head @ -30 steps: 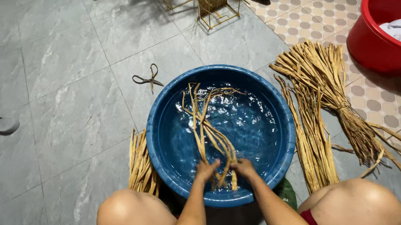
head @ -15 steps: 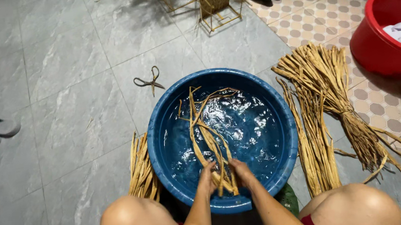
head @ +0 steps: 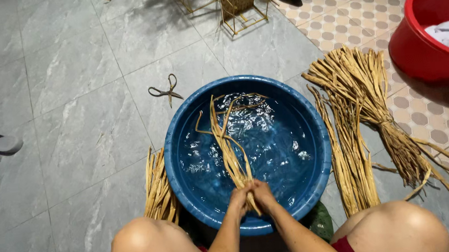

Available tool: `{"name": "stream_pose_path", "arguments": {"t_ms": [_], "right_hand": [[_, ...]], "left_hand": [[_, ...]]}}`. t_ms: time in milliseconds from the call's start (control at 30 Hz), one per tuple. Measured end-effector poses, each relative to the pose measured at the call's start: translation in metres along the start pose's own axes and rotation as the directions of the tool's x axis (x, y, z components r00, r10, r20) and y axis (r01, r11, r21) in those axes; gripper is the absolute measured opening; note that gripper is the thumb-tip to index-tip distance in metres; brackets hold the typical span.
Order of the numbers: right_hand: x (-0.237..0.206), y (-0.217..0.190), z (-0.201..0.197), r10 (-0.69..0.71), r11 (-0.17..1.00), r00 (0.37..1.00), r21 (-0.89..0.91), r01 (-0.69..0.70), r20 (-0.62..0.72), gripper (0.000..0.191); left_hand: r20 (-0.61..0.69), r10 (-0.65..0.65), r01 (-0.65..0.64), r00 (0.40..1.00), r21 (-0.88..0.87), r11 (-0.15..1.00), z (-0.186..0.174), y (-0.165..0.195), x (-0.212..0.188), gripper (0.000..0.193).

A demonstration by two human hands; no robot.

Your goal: The person repeatedly picks up small bundles of dried sticks, submerges them in a blue basin of water, and rubs them by hand. The sticks are then placed on the floor beside the basin. This cycle continues throughout the clip.

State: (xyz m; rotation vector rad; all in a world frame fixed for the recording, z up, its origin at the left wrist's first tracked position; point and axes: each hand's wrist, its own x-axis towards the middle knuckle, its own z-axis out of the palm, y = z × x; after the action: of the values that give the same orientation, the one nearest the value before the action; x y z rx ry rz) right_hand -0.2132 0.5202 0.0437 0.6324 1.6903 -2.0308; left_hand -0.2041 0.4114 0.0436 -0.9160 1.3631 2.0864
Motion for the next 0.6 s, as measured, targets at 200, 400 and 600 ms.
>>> {"name": "stream_pose_path", "arguments": {"t_ms": [200, 400, 600], "right_hand": [[0.004, -0.003, -0.011, -0.414, 0.693, 0.91, -0.634, 0.343, 0.041, 0.024], [-0.005, 0.003, -0.02, -0.045, 0.519, 0.997, -0.851, 0.076, 0.062, 0.024], [-0.008, 0.0, -0.009, -0.343, 0.843, 0.939, -0.452, 0.292, -0.033, 0.028]], "left_hand": [[-0.08, 0.376, -0.246, 0.923, 0.628, 0.738, 0.0, 0.005, -0.005, 0.043], [-0.055, 0.093, -0.021, 0.994, 0.742, 0.67, -0.003, -0.003, -0.017, 0.05], [-0.169, 0.524, -0.36, 0.835, 0.552, 0.752, 0.002, 0.003, -0.017, 0.044]]}}
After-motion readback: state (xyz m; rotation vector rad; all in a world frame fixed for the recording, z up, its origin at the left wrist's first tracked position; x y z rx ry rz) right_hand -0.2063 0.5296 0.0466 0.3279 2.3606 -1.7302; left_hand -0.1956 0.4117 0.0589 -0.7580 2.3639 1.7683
